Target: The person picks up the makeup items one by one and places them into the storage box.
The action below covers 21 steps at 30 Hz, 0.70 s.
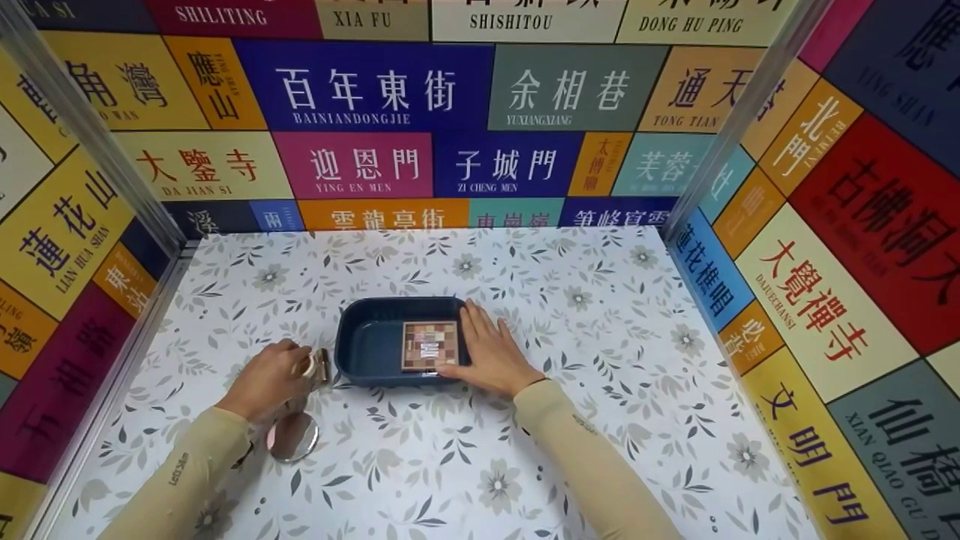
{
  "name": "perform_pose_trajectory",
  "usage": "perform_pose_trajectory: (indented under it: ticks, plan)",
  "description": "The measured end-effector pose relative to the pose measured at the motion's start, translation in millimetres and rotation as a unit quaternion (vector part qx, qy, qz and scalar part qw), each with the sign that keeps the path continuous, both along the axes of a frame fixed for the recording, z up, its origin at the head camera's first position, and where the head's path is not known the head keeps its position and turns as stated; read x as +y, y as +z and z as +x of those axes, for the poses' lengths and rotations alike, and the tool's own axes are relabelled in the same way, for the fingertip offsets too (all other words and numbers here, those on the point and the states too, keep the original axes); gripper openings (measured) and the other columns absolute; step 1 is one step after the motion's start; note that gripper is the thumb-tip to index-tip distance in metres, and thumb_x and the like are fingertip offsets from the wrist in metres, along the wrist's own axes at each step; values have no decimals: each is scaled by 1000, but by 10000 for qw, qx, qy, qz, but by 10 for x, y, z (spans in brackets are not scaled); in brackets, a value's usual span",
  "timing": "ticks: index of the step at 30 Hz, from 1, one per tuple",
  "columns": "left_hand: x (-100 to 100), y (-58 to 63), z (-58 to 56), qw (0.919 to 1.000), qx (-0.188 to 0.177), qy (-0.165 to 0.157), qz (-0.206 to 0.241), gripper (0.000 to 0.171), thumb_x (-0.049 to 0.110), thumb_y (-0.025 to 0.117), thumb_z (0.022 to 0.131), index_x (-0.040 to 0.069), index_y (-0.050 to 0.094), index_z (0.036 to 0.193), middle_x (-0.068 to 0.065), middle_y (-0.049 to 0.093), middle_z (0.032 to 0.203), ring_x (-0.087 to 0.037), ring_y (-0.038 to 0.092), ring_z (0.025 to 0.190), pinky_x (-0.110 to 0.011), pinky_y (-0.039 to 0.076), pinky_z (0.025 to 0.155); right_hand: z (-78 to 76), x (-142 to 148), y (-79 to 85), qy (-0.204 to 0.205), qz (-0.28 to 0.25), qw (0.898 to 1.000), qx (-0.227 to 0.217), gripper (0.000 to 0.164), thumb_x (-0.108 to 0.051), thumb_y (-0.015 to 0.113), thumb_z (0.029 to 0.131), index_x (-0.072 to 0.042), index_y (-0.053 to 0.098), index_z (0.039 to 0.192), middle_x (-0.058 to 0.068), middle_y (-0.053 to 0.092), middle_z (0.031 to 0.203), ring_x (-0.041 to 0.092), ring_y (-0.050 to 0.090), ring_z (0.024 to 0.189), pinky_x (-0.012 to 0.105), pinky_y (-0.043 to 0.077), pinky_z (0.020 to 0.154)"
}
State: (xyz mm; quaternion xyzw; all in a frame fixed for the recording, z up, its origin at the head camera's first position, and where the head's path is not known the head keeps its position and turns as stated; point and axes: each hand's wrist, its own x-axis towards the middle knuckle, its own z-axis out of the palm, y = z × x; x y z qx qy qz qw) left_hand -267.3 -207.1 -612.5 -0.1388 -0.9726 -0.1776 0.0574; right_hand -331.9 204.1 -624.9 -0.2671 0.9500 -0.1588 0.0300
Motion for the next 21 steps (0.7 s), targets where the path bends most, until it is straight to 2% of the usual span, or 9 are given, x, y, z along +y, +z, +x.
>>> perform_pose_trajectory:
  ticks: [3, 8, 17, 21]
  plan:
    - [17, 53, -21, 10000, 80, 5, -2, 14, 8, 80, 80, 5, 68, 87, -11, 57, 90, -33, 56, 80, -48, 50, 67, 1, -7, 4, 2, 0, 10000, -17, 115, -73, 60, 86, -9, 3, 162, 5, -8, 168, 22, -1, 154, 52, 5, 121]
    - [45, 149, -73, 9996, 236, -59, 135, 15, 6, 80, 79, 6, 66, 82, -10, 56, 86, -33, 56, 79, -48, 50, 65, -12, -17, -2, 48, 65, 9999, 86, 114, -74, 57, 87, -7, 4, 162, 12, -1, 169, 30, 6, 154, 58, 11, 120]
    - [123, 333, -179, 9998, 159, -99, 31, 9, 3, 73, 82, 6, 65, 86, -11, 57, 91, -32, 55, 82, -47, 50, 68, -8, -14, -5, 3, 134, 9999, -85, 115, -77, 54, 86, -10, 1, 162, 10, -3, 169, 27, 2, 154, 56, 9, 120]
    - [199, 396, -248, 9997, 204, -166, -18, 11, 3, 74, 84, 7, 64, 86, -12, 57, 93, -32, 55, 83, -47, 51, 69, -7, -13, 3, 12, 168, 9997, -191, 114, -76, 54, 87, -11, -3, 162, 9, -7, 169, 26, 0, 154, 56, 8, 120]
